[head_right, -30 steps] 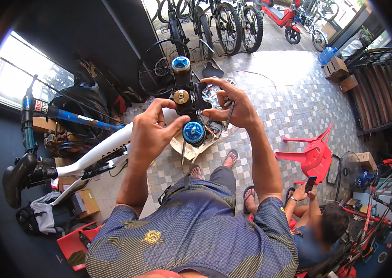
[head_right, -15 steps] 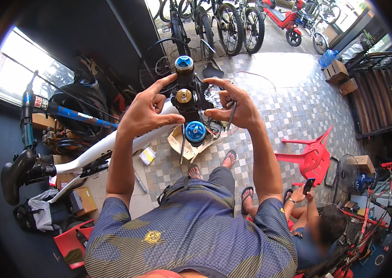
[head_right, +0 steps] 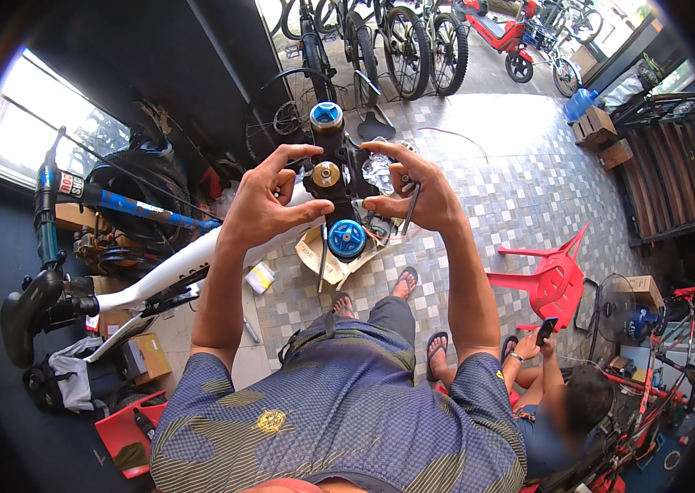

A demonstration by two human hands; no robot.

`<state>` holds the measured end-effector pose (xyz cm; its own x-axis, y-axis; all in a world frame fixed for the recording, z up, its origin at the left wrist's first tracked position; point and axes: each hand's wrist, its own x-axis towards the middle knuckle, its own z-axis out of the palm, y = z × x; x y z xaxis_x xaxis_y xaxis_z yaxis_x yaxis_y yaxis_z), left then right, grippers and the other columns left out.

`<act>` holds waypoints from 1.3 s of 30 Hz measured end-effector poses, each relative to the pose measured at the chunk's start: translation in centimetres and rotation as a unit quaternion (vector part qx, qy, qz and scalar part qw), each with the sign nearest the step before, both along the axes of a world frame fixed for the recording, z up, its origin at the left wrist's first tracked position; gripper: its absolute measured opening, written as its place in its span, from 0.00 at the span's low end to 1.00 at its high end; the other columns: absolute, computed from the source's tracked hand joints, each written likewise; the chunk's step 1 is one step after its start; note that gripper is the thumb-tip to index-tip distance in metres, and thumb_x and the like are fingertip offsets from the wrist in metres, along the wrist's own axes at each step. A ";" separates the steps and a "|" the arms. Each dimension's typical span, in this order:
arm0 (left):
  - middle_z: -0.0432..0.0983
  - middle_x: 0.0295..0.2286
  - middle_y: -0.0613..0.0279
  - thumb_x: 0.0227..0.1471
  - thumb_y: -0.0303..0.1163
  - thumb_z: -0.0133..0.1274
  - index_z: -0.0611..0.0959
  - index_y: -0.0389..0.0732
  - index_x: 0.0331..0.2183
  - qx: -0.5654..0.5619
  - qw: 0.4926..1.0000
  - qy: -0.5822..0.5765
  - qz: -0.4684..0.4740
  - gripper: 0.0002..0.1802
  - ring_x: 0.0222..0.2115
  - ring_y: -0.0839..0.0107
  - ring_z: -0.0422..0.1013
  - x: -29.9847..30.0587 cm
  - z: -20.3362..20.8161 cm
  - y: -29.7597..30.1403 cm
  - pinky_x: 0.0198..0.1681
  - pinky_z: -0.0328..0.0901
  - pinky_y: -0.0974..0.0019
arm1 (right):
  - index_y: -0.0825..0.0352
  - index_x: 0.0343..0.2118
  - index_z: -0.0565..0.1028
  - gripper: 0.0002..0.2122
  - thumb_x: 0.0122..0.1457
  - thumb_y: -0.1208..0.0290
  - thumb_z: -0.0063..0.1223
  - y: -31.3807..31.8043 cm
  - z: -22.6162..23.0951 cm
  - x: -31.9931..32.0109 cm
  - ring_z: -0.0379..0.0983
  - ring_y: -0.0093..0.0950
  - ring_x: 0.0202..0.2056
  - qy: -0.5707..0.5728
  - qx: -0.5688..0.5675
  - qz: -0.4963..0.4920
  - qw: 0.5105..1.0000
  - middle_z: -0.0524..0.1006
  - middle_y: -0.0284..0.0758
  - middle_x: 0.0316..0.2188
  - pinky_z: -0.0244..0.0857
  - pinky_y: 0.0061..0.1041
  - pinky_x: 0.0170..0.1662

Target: The person is assembling a bicycle in a workshop. They use an Allen key to tighten bolts on the bicycle's head tube and handlebar stem. They also handle a plastic bag containing parts and a bicycle fork.

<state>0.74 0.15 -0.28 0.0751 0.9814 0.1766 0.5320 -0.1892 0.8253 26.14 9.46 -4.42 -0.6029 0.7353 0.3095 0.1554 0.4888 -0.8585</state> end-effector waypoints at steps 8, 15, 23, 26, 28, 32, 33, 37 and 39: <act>0.57 0.13 0.78 0.40 0.38 0.74 0.77 0.42 0.56 0.008 1.000 0.006 0.000 0.40 0.16 0.88 0.52 -0.1 -0.2 0.0 0.22 0.43 0.76 | 0.62 0.61 0.72 0.38 0.43 0.67 0.77 0.0 0.2 0.1 0.50 0.11 0.20 -0.013 0.007 -0.004 1.000 0.56 0.17 0.16 0.41 0.17 0.25; 0.62 0.13 0.73 0.41 0.47 0.73 0.77 0.36 0.54 0.001 1.000 0.012 -0.004 0.42 0.14 0.84 0.56 -0.2 -0.2 0.1 0.20 0.47 0.74 | 0.61 0.61 0.72 0.38 0.44 0.65 0.77 0.1 0.2 0.2 0.50 0.12 0.20 -0.020 0.017 -0.003 1.000 0.56 0.17 0.17 0.42 0.17 0.25; 0.59 0.13 0.77 0.41 0.41 0.73 0.77 0.39 0.54 -0.001 1.000 -0.014 -0.002 0.39 0.15 0.87 0.54 -0.1 -0.4 0.1 0.21 0.44 0.76 | 0.64 0.56 0.75 0.27 0.54 0.60 0.70 0.0 -0.6 1.9 0.55 0.11 0.21 0.109 -0.162 -0.008 0.981 0.63 0.19 0.20 0.47 0.16 0.25; 0.57 0.13 0.78 0.42 0.39 0.73 0.77 0.41 0.54 0.001 1.000 -0.019 -0.002 0.38 0.16 0.89 0.52 -0.1 -0.5 0.1 0.22 0.43 0.77 | 0.66 0.44 0.78 0.15 0.63 0.58 0.60 -0.5 -3.5 2.4 0.55 0.09 0.20 0.107 -0.253 -0.097 0.957 0.66 0.19 0.21 0.47 0.14 0.22; 0.58 0.13 0.77 0.42 0.41 0.73 0.77 0.39 0.54 0.001 1.000 -0.016 -0.003 0.39 0.16 0.88 0.53 -0.1 -0.4 0.2 0.21 0.44 0.76 | 0.65 0.38 0.78 0.14 0.63 0.58 0.61 -0.2 -7.4 3.3 0.56 0.10 0.19 0.039 -0.276 -0.153 0.948 0.67 0.20 0.21 0.47 0.15 0.20; 0.60 0.13 0.74 0.42 0.44 0.72 0.77 0.36 0.53 -0.003 1.000 -0.012 -0.003 0.40 0.15 0.85 0.55 -0.2 -0.3 0.1 0.21 0.46 0.74 | 0.62 0.35 0.75 0.10 0.61 0.62 0.64 -2.2 -15.7 5.0 0.57 0.11 0.16 -0.017 -0.485 -0.184 0.855 0.66 0.20 0.18 0.48 0.16 0.17; 0.60 0.13 0.74 0.42 0.44 0.72 0.77 0.36 0.53 -0.004 1.000 -0.013 -0.003 0.40 0.15 0.85 0.55 -0.2 -0.4 0.1 0.21 0.46 0.74 | 0.63 0.36 0.75 0.10 0.60 0.65 0.64 -3.2 -17.6 5.6 0.58 0.11 0.16 -0.010 -0.500 -0.179 0.847 0.66 0.21 0.19 0.49 0.15 0.17; 0.59 0.13 0.75 0.42 0.42 0.73 0.77 0.37 0.53 0.000 1.000 -0.016 -0.005 0.39 0.16 0.86 0.53 -0.1 -0.3 0.2 0.21 0.46 0.74 | 0.68 0.45 0.75 0.11 0.61 0.73 0.59 -6.4 -22.5 7.4 0.60 0.11 0.19 0.107 -0.595 -0.154 0.781 0.71 0.25 0.24 0.52 0.15 0.18; 0.58 0.13 0.76 0.42 0.41 0.73 0.77 0.37 0.53 0.001 1.000 -0.017 -0.007 0.39 0.16 0.86 0.53 -0.1 -0.3 0.2 0.21 0.45 0.74 | 0.69 0.46 0.74 0.11 0.63 0.72 0.56 -7.0 -22.9 7.7 0.60 0.12 0.19 0.175 -0.609 -0.153 0.758 0.72 0.26 0.25 0.52 0.15 0.18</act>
<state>0.65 0.31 -0.61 0.0820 0.9801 0.1806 0.5015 -0.1972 0.8424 33.88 2.46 -27.33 -0.3835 0.6931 -0.6104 -0.2397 -0.7130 -0.6590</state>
